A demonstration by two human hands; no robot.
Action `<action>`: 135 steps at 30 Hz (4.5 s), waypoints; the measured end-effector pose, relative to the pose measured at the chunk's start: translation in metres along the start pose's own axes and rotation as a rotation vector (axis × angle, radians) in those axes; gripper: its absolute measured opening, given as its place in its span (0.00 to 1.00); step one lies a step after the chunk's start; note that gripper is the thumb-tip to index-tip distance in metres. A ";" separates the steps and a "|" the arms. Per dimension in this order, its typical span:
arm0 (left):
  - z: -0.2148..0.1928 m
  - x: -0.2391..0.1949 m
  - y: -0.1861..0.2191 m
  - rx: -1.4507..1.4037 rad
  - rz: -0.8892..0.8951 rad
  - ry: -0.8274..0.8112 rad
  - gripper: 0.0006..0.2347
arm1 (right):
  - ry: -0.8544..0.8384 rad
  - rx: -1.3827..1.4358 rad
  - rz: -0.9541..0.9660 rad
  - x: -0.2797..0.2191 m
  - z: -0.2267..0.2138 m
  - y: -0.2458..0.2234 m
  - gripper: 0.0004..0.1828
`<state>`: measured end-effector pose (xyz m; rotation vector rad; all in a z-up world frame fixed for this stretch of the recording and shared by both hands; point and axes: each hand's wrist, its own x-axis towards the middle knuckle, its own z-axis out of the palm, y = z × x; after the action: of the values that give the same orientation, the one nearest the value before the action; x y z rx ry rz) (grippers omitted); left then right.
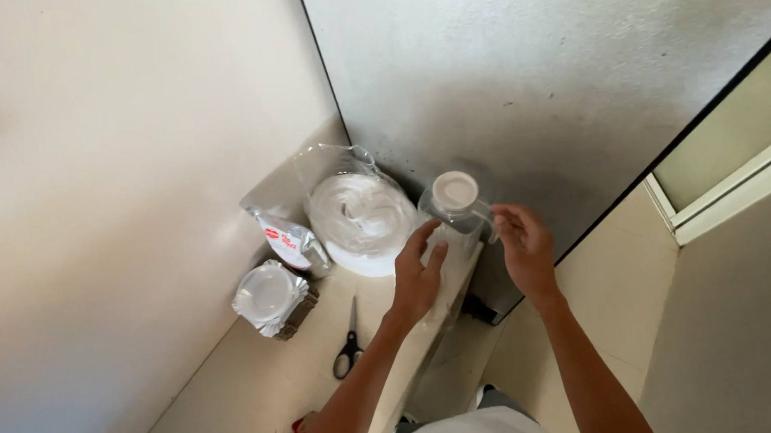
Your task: The person arranges several small foil trays on a countertop, then wipes the surface with a red cloth. They proceed to wipe a plastic container and a glass pitcher with the same cloth, placing the items back on the counter.
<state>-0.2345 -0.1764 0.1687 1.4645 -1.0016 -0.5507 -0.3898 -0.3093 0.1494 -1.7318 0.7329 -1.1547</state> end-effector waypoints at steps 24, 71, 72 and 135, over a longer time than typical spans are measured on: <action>0.058 0.095 -0.032 0.129 0.093 0.481 0.17 | -0.370 0.422 0.257 0.045 -0.001 0.072 0.25; 0.028 -0.030 0.142 0.223 0.162 0.941 0.16 | -0.465 0.500 0.190 -0.005 0.002 -0.097 0.28; 0.021 -0.041 0.142 0.214 0.109 0.984 0.16 | -0.489 0.491 0.191 -0.013 0.009 -0.100 0.28; -0.367 -0.441 0.004 -0.144 -0.071 0.735 0.19 | -1.094 0.503 0.154 -0.449 0.302 -0.188 0.20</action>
<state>-0.1621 0.3920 0.1387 1.4110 -0.3240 -0.0995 -0.2866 0.2524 0.0989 -1.5185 -0.1055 -0.1353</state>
